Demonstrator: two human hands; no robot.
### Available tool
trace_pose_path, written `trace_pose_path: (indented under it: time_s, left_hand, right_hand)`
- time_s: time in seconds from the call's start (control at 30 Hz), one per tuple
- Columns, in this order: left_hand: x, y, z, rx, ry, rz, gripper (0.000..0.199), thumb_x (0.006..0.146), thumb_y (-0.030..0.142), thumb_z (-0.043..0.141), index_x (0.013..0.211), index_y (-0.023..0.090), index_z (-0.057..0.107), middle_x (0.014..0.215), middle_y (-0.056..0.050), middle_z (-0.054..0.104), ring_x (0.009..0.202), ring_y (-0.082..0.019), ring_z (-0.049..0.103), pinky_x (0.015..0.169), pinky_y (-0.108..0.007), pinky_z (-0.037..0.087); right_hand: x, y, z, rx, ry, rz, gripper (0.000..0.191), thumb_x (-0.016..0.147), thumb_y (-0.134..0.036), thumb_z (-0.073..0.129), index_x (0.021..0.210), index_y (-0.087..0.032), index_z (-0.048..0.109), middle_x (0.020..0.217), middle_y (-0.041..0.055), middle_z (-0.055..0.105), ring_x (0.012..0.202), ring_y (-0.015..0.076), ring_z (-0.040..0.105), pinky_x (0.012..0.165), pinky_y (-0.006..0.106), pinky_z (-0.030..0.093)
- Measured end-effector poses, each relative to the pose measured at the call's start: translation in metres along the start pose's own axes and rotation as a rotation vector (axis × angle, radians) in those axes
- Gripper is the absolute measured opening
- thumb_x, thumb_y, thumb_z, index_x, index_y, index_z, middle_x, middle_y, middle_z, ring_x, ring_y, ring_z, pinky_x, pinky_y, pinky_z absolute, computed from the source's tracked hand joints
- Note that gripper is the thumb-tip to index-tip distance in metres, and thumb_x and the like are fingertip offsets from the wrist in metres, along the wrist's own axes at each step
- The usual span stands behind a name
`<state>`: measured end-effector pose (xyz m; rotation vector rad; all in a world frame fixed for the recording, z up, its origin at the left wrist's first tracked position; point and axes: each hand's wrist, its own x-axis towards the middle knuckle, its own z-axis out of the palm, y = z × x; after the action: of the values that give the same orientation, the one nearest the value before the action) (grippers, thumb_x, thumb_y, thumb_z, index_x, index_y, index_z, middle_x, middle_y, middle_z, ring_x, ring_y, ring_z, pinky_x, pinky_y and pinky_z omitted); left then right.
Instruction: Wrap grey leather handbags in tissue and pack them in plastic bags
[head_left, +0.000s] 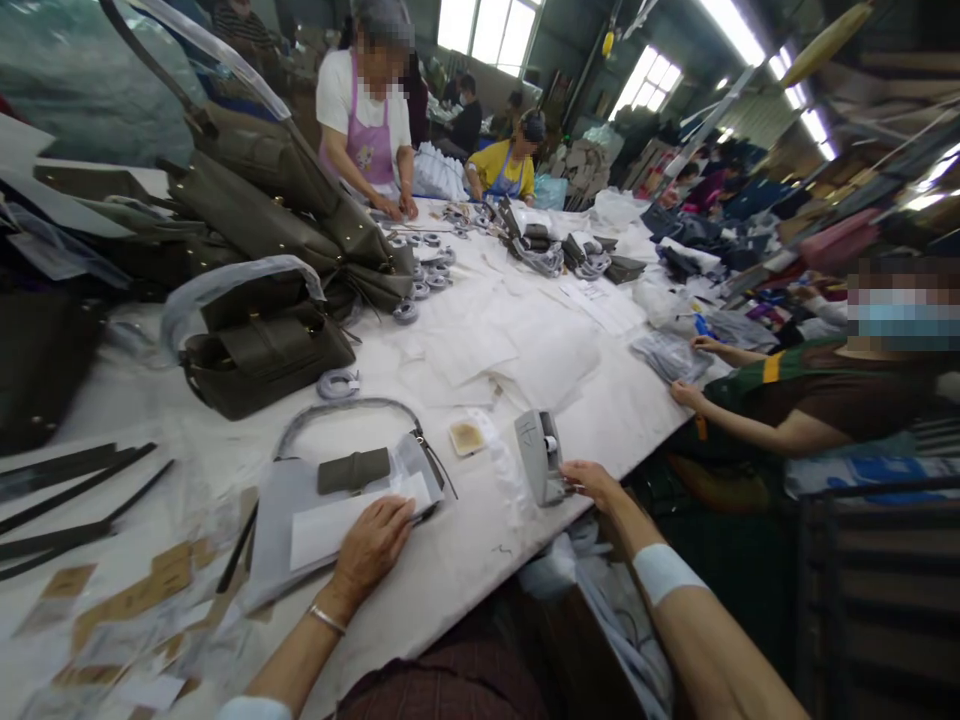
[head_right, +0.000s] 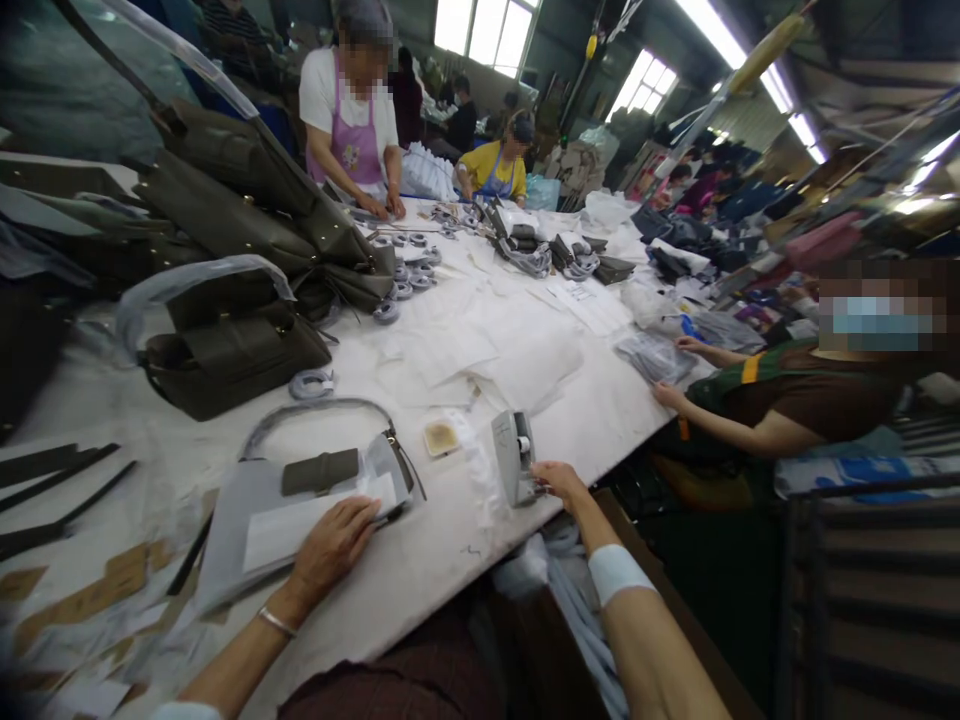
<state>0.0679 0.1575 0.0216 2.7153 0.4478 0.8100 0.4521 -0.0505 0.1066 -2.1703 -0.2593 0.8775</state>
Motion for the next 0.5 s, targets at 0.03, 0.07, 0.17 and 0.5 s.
trace_pose_path:
  time_s: [0.03,0.07,0.17,0.5]
  left_hand:
    - [0.0,0.0,0.0,0.001,0.001,0.002,0.027,0.097,0.026,0.046,0.12,0.018,0.058,0.107,-0.008,0.066,0.102,-0.023,0.061,0.093,-0.041,0.052]
    - [0.0,-0.001,0.0,0.004,0.001,0.005,0.027,0.097,0.026,0.046,0.12,0.018,0.058,0.107,-0.008,0.066,0.102,-0.023,0.062,0.093,-0.041,0.052]
    - [0.0,-0.002,0.0,0.015,0.001,0.012,0.027,0.097,0.026,0.046,0.12,0.02,0.059,0.106,-0.008,0.067,0.101,-0.023,0.062,0.092,-0.04,0.053]
    - [-0.002,-0.001,0.003,0.011,-0.01,0.0,0.027,0.097,0.025,0.047,0.12,0.019,0.058,0.108,-0.008,0.066,0.103,-0.023,0.061,0.093,-0.042,0.052]
  right_hand:
    - [-0.002,0.001,-0.001,0.021,0.017,-0.01,0.03,0.053,-0.044,0.071,0.065,-0.017,0.064,0.061,0.0028,0.066,0.06,0.0166,0.059,0.06,0.029,0.047]
    - [-0.005,0.002,-0.001,0.039,0.04,-0.024,0.03,0.054,-0.044,0.07,0.064,-0.017,0.063,0.06,0.0015,0.064,0.059,0.0155,0.058,0.061,0.028,0.047]
    - [-0.022,0.009,-0.005,0.086,0.133,-0.063,0.027,0.058,-0.046,0.063,0.061,-0.019,0.057,0.056,-0.0026,0.058,0.058,0.0124,0.053,0.061,0.024,0.045]
    - [-0.046,0.043,0.006,-0.117,0.194,0.143,0.016,0.066,-0.034,0.058,0.059,-0.021,0.052,0.056,0.001,0.06,0.05,0.0126,0.055,0.05,0.023,0.044]
